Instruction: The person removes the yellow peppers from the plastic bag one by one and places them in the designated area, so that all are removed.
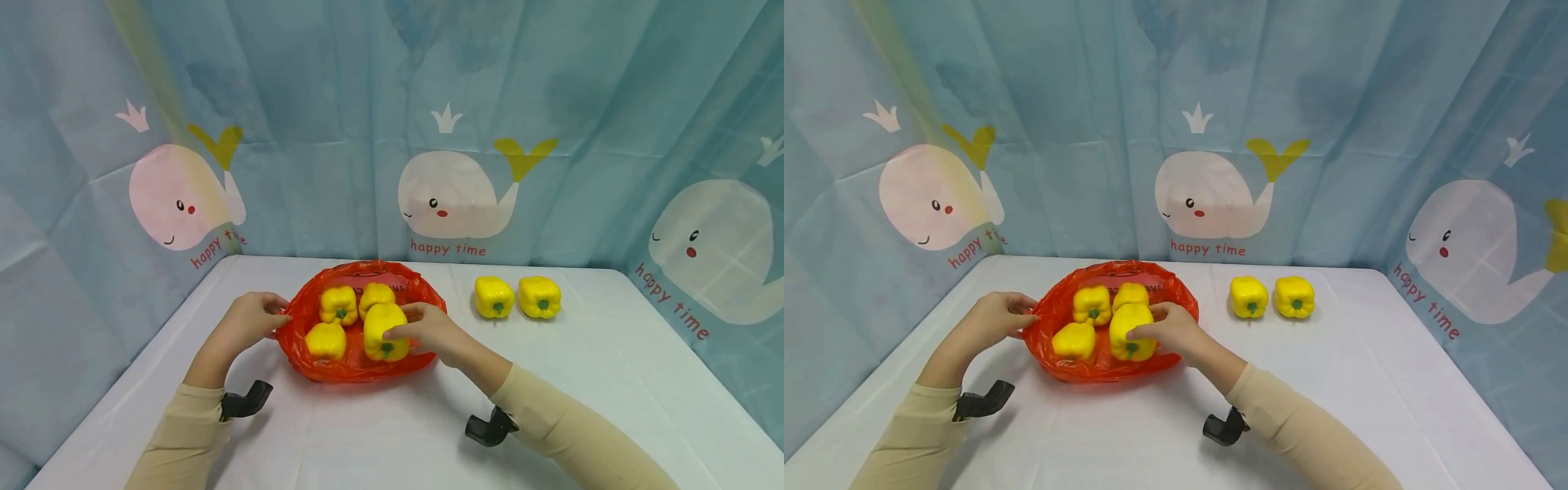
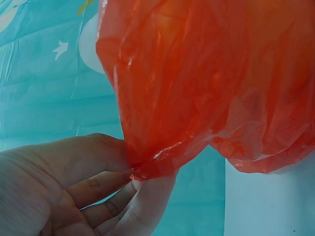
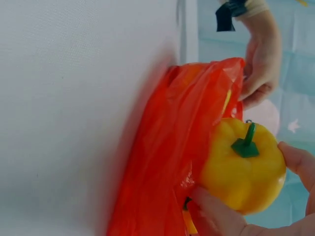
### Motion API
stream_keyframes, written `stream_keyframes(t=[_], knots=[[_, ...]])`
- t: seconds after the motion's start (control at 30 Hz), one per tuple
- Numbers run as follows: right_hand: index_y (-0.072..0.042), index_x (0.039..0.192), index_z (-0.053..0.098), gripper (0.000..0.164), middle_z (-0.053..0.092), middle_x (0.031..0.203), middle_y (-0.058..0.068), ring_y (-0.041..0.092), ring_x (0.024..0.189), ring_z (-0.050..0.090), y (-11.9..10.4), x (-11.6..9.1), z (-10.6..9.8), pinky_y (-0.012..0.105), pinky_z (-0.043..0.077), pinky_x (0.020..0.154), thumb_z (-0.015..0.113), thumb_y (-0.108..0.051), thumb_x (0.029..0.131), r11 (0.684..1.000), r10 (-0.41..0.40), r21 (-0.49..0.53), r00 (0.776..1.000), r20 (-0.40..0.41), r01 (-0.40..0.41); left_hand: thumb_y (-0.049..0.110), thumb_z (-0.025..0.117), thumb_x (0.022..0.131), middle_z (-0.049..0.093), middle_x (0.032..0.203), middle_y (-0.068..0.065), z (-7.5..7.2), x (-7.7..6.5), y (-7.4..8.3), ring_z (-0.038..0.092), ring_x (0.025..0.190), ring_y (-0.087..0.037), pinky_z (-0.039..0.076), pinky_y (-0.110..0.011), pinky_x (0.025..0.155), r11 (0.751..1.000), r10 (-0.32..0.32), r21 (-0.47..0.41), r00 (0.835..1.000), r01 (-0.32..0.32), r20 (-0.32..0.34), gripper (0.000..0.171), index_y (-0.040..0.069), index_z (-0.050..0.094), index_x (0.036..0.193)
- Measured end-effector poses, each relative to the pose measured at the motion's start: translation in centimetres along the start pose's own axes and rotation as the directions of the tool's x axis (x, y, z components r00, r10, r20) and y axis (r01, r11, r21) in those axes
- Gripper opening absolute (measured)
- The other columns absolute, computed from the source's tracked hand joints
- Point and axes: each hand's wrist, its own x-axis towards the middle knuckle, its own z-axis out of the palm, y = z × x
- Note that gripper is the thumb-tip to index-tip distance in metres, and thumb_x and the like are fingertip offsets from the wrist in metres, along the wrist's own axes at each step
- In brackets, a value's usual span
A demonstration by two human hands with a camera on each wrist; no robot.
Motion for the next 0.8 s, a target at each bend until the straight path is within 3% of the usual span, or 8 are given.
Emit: stream_keyframes(t=[0.4, 0.8], knots=[[-0.01, 0.144, 0.049, 0.072, 0.051, 0.145, 0.011, 0.029, 0.123, 0.056, 0.5, -1.0, -2.3, 0.044, 0.058, 0.093, 0.08, -0.021, 0.08, 0.999, -0.005, 0.046, 1.0, -0.03, 0.006, 0.015, 0.064, 0.094, 0.068, 0.105, -0.022, -0.1, 0.0, 0.1, 0.067, 0.08, -0.019, 0.062, -0.042, 0.08, 1.0, 0.004, 0.002, 1.0, -0.004, -0.004, 0.039, -0.008, 0.061, 0.125], [-0.008, 0.149, 0.039, 0.076, 0.038, 0.154, 0.015, 0.034, 0.131, 0.051, 0.8, -2.1, -4.8, 0.046, 0.055, 0.099, 0.075, -0.021, 0.084, 0.993, -0.013, 0.114, 1.0, 0.004, 0.013, 0.015, 0.065, 0.094, 0.068, 0.106, -0.023, -0.1, 0.1, 0.0, 0.068, 0.081, -0.02, 0.063, -0.04, 0.079, 1.0, -0.007, 0.011, 1.0, 0.007, -0.006, 0.04, -0.008, 0.061, 0.126]])
